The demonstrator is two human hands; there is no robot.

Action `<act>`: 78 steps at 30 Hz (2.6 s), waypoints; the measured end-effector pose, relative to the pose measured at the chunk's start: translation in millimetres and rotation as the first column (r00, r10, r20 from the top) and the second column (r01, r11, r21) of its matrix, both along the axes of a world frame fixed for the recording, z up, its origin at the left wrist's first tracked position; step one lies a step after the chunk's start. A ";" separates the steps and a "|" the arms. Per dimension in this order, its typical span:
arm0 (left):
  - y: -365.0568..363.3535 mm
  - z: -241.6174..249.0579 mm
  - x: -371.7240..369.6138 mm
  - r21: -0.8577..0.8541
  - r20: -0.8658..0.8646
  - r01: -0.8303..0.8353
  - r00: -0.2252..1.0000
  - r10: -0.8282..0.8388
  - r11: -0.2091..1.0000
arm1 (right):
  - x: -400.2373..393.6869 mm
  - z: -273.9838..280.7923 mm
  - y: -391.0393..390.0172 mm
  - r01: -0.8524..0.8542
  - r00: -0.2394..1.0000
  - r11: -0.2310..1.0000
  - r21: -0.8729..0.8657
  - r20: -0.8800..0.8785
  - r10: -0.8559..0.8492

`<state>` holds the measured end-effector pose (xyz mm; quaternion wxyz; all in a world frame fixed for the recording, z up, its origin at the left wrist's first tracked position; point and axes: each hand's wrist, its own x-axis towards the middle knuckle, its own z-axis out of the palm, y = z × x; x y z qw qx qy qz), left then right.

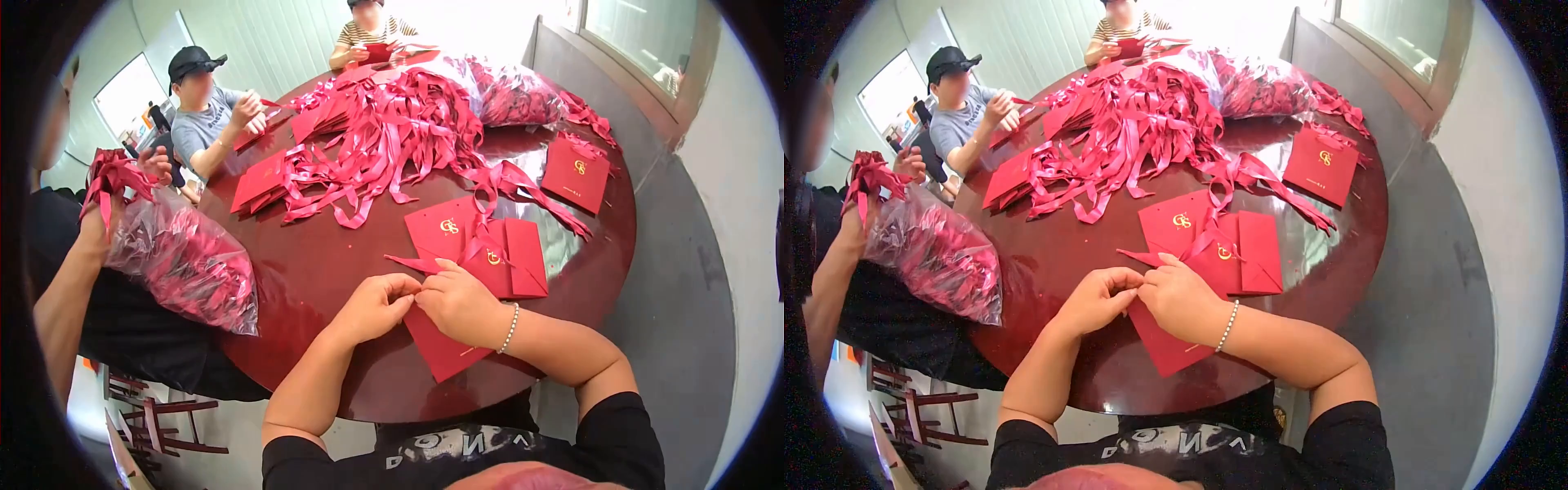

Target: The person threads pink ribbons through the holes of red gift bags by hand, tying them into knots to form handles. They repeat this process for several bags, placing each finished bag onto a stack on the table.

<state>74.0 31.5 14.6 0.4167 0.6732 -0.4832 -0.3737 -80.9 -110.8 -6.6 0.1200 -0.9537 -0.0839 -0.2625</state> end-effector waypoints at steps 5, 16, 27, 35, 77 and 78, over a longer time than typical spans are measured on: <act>4.2 -1.9 4.2 -0.056 0.086 0.045 0.995 -0.040 0.997 | -3.3 10.2 -13.0 -0.038 0.998 0.999 -0.007 -0.041 0.038; 4.0 16.0 -12.0 -0.056 0.157 0.034 0.987 -0.025 0.998 | -2.5 21.6 -38.2 -0.059 0.997 0.987 0.148 0.060 0.051; 5.2 16.6 -24.4 -0.287 0.341 0.193 0.936 -0.088 0.938 | -11.5 41.2 -45.8 -0.125 0.849 0.708 0.695 -0.294 0.439; 8.4 20.7 -26.5 -0.408 0.341 0.266 0.932 -0.124 0.873 | -10.8 38.5 -40.6 0.082 0.694 0.459 0.885 -0.381 0.611; -1.0 5.8 -37.9 -0.014 0.110 0.142 0.984 -0.140 0.990 | 18.5 -15.1 -56.0 0.271 0.963 0.923 0.272 -0.065 -0.263; -0.4 6.6 -35.8 -0.016 0.153 0.130 0.980 -0.126 0.991 | 16.2 -11.7 -63.3 0.299 0.948 0.883 0.363 -0.008 -0.318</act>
